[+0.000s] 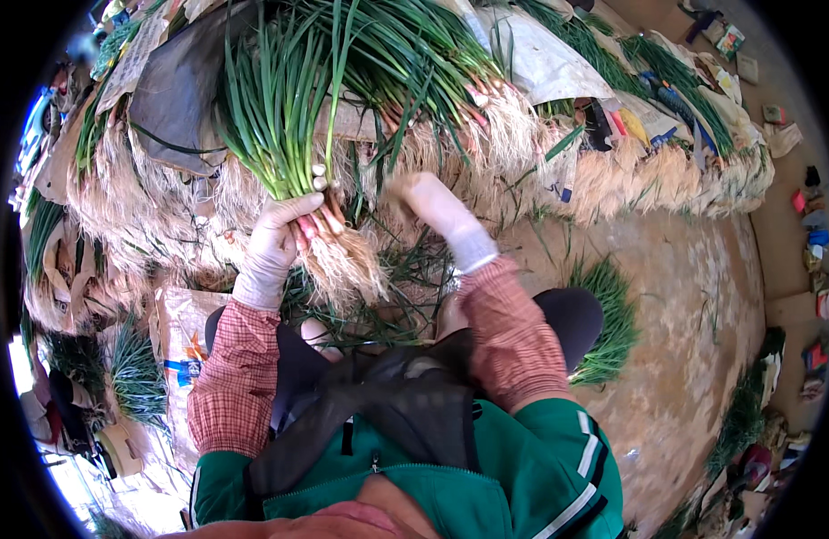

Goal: The person cleans and bundles scallions by hand, pulling individual stalks from a large pile, stripping off outer layers, and gathering them into a bunch.

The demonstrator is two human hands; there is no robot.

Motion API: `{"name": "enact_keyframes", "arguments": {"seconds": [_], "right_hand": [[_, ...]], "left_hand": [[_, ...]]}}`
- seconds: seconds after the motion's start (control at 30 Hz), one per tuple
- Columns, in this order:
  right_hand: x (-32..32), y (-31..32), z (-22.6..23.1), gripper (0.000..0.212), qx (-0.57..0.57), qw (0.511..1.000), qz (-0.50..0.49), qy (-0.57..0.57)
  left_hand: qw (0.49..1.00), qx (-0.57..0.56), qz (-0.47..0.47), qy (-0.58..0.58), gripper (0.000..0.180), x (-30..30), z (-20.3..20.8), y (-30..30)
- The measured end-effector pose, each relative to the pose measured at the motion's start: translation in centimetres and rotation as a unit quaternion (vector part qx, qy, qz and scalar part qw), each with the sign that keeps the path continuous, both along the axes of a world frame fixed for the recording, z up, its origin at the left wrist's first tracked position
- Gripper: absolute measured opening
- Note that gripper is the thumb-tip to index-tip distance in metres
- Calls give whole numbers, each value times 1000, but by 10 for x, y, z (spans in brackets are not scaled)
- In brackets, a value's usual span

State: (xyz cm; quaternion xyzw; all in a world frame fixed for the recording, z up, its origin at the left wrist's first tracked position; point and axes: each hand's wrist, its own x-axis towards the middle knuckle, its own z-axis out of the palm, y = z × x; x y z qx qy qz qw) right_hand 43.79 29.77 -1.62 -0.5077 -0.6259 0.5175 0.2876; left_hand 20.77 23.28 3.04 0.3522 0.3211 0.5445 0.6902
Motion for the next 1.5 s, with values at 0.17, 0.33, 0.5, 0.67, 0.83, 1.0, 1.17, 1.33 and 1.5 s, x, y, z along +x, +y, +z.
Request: {"name": "enact_keyframes", "arguments": {"seconds": [0.17, 0.33, 0.5, 0.67, 0.83, 1.0, 1.17, 1.33, 1.5], "right_hand": [[78, 50, 79, 27, 318, 850, -250, -338], [73, 39, 98, 20, 262, 881, -174, -352], [7, -58, 54, 25, 129, 978, 92, -134], [-20, -24, 41, 31, 196, 973, -118, 26], [-34, 4, -19, 21, -170, 807, -148, 545], [-53, -7, 19, 22, -160, 828, -53, 535], [-80, 4, 54, 23, -208, 746, -49, 631], [-57, -35, 7, 26, -128, 877, -141, 441], [15, -20, -52, 34, 83, 968, -84, -221]], "left_hand": [[995, -7, -72, -71, 42, 6, -12, 14], [959, 26, -120, -257, 42, 18, -12, 11], [985, 7, -105, -136, 37, 21, -18, 15], [987, -8, -157, 31, 36, 20, -9, 14], [998, 8, -41, -53, 35, 34, -11, 5], [989, -42, -81, -114, 40, 6, -11, -2], [973, -31, -138, -184, 42, 1, -28, 6], [962, -8, -111, -251, 38, -8, -1, 0], [975, 68, -107, -184, 38, -45, -14, 4]]}}
